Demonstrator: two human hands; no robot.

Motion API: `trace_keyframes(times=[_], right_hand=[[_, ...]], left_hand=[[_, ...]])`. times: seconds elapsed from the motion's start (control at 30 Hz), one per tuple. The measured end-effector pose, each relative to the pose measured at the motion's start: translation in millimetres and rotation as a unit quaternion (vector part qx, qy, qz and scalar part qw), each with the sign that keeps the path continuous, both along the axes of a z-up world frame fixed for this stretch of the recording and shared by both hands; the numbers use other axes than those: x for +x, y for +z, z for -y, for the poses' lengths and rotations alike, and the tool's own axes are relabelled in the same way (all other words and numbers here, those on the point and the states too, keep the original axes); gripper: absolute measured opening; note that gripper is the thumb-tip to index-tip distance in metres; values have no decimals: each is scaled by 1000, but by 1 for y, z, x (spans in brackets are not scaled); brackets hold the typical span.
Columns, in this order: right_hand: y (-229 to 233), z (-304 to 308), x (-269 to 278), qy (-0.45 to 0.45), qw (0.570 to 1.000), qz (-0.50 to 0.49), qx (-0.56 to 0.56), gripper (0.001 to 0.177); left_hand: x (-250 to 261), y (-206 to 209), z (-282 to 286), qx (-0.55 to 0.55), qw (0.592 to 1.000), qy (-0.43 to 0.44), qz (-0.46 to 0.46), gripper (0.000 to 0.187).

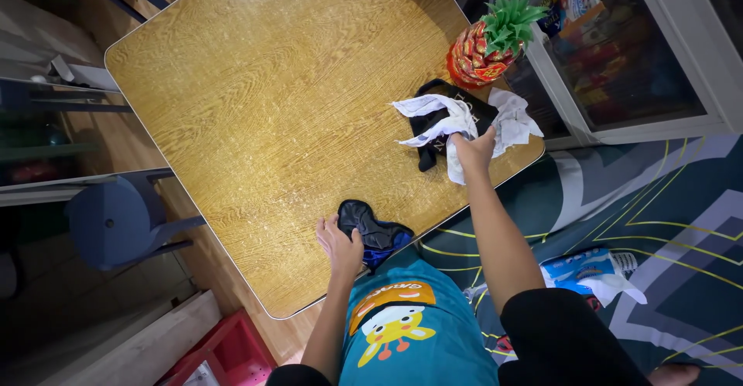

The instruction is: Wiping a wooden table with a cloth and tissues.

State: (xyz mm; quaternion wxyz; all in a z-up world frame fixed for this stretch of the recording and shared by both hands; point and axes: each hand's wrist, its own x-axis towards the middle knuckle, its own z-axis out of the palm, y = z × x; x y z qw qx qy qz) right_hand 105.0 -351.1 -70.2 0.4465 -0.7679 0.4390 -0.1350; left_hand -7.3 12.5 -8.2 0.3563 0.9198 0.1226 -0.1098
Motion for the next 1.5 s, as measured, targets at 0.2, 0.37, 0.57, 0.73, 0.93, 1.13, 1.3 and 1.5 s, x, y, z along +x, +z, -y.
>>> trace_keyframes(times=[0.2,0.37,0.57,0.73,0.93,1.13,1.3,1.5], right_hand=[[67,-37,0,53,991,47,-110,86],[119,-60,7,71,994,87,5,71],[97,-54,15,65,935,233,260,74],[75,-43,12,55,841,279,460,52],[23,-28,1,58,953,-60,-293,43],[52,-40,9,107,994,8,-31,51],[86,-59,7,117,990,8,-84,40],[101,-50,-21,120,980,136,85,35]], left_hand=[[2,9,6,-7,1000,1,-15,67],[2,6,7,-9,1000,-8,-4,65],[-1,1,4,-11,1000,-3,9,65],[-2,0,0,-7,1000,4,0,65],[-4,-5,-2,-13,1000,1,10,64],[-1,4,4,-28,999,1,-19,64],[0,2,7,-18,1000,-18,5,63],[3,-6,4,-9,999,-35,9,63]])
